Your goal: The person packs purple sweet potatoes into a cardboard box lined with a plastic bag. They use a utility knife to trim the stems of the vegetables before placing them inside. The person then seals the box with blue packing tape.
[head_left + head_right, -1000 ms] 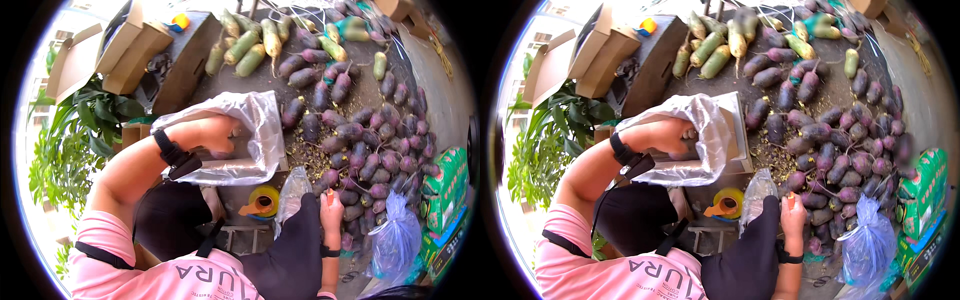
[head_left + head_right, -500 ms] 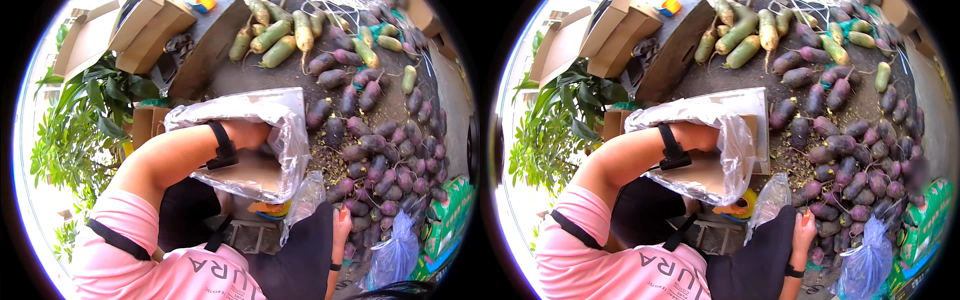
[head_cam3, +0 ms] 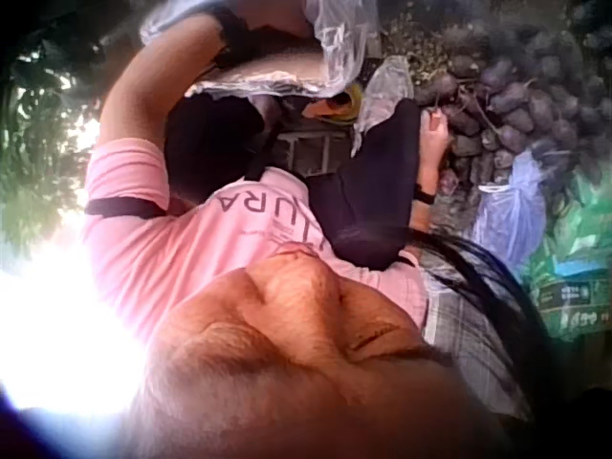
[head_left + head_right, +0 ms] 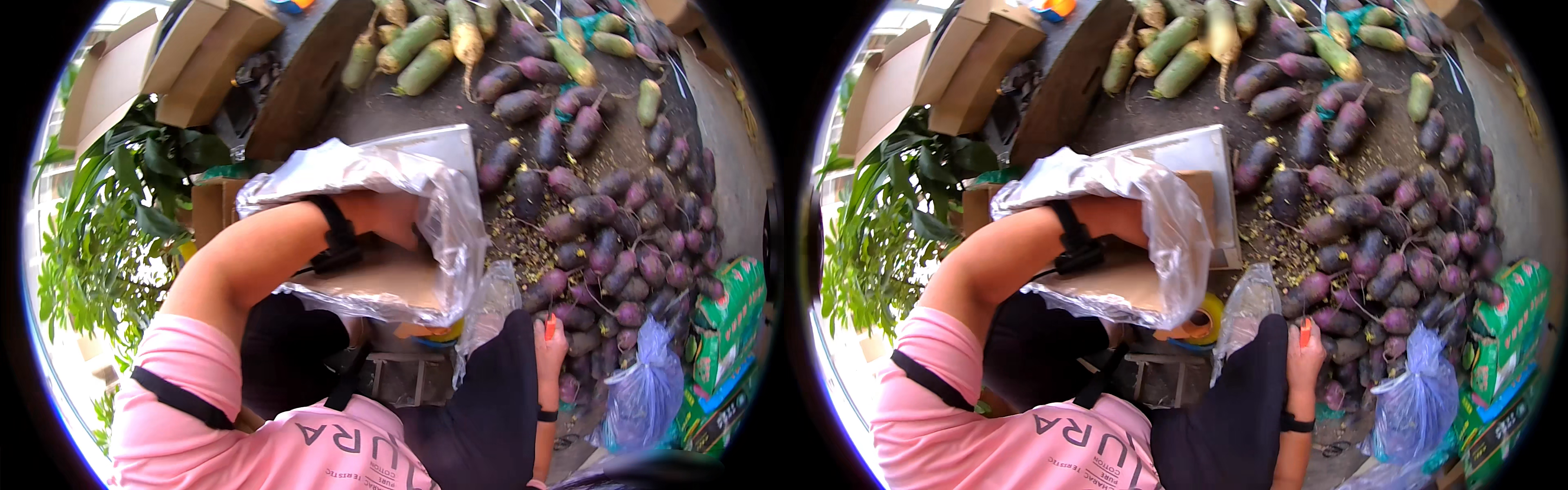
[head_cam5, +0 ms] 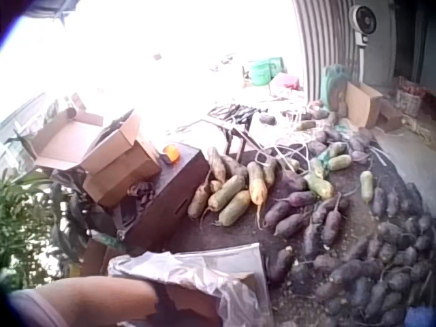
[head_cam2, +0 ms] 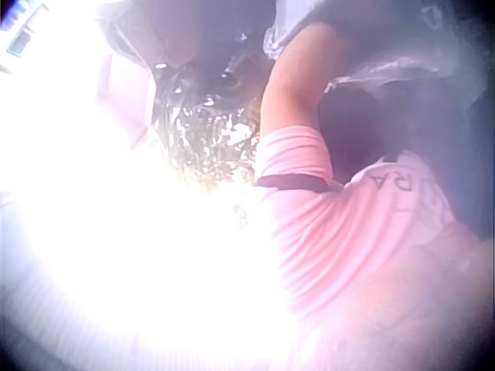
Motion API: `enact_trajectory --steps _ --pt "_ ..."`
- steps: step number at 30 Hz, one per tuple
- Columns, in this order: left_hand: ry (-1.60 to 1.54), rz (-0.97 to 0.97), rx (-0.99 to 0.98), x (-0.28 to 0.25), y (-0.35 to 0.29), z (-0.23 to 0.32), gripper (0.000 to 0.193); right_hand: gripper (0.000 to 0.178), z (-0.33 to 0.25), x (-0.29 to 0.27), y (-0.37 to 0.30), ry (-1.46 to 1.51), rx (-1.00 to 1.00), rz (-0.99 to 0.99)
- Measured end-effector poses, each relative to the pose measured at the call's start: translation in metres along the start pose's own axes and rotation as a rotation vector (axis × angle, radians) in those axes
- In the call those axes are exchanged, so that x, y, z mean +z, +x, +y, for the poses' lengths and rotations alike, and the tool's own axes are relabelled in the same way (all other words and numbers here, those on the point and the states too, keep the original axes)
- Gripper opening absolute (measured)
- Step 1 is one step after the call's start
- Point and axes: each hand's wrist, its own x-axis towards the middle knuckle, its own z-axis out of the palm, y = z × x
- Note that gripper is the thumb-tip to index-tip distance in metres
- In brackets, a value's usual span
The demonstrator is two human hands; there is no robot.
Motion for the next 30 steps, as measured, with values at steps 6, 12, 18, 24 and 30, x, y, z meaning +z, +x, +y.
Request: enact_trajectory --steps 6,12,18,24,30 --pt "0.189 0.002 -0.334 -0.029 0.017 0.057 0.045 0.021 0.028 0.003 0.001 0.209 0.302 0.131" --pt "0.294 0.012 -0.335 -0.032 0.012 0.062 0.042 0.025 0.055 0.015 0.015 0.206 0.364 0.209" --pt "0.318 0.022 -0.356 -0.048 0.007 0.073 0.038 0.051 0.016 0.020 0.057 -0.309 0.301 0.149" --pt "0.357 0.099 -0.279 -0.071 -0.011 0.107 0.035 0.058 -0.016 0.012 0.096 -0.411 0.477 -0.067" --pt "0.180 0.252 -0.473 -0.082 -0.048 0.245 0.020 0.066 0.001 0.013 0.087 -0.318 0.404 0.073"
